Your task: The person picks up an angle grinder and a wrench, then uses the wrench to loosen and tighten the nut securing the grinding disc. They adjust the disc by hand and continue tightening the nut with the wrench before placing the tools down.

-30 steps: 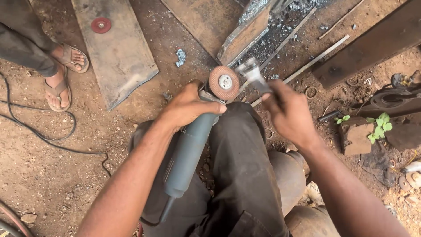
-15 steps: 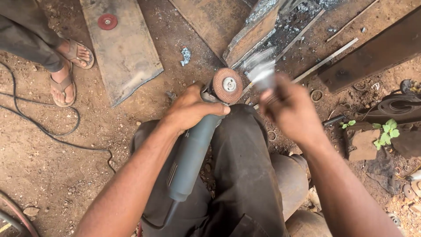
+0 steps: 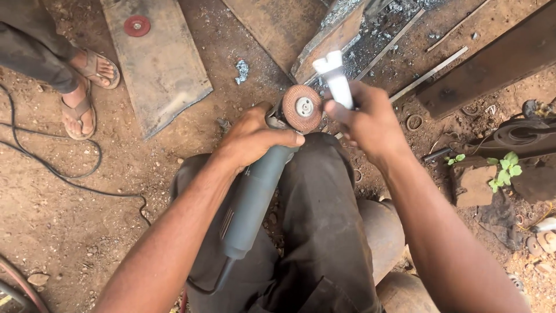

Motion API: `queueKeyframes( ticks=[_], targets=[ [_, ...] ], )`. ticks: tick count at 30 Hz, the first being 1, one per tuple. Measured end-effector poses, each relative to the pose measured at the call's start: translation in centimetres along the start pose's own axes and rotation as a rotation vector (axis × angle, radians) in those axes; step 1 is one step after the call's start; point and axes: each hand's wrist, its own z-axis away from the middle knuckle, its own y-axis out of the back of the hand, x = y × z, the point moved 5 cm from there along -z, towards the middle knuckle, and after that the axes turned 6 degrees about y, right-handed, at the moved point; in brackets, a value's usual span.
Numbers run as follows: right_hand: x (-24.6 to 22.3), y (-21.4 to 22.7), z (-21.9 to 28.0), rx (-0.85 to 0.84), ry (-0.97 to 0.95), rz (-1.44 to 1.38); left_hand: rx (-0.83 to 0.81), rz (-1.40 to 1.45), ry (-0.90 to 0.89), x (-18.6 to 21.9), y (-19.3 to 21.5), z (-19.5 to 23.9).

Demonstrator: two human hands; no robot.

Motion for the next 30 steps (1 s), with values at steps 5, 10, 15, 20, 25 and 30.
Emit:
queueKeyframes(
  ticks=[5,10,15,20,25,30],
  targets=[
    [-2.6,-1.5,-3.5,-0.079,0.359,0.195,-0.027,0.02,-0.079,0.5,-0.2,-0.3],
    [-5.6,-2.3,-3.4,-0.167,0.707,0.469,-0.045,0.067,-0.084,0.5,-0.4,-0.1],
    [-3.2,0.4,-0.8,-0.07,0.257,0.075,-0.036,0.126,-0.082,0.5,0.2,0.3],
    [-0.4,-0.5,5.8,-0.03,-0.115,-0.011,-0.013,0.183,-0.043,0.3,0.3,0.2],
    [0.0,-3.3,7.9,-0.006,-0.244,-0.571,0.033,0.069,-0.074,0.8,-0.1,0.4],
    [-0.6,-4.4,7.8,0.015,-0.213,-0.704,0.1,-0.088,-0.093,0.9,-0.2,0.5]
  ],
)
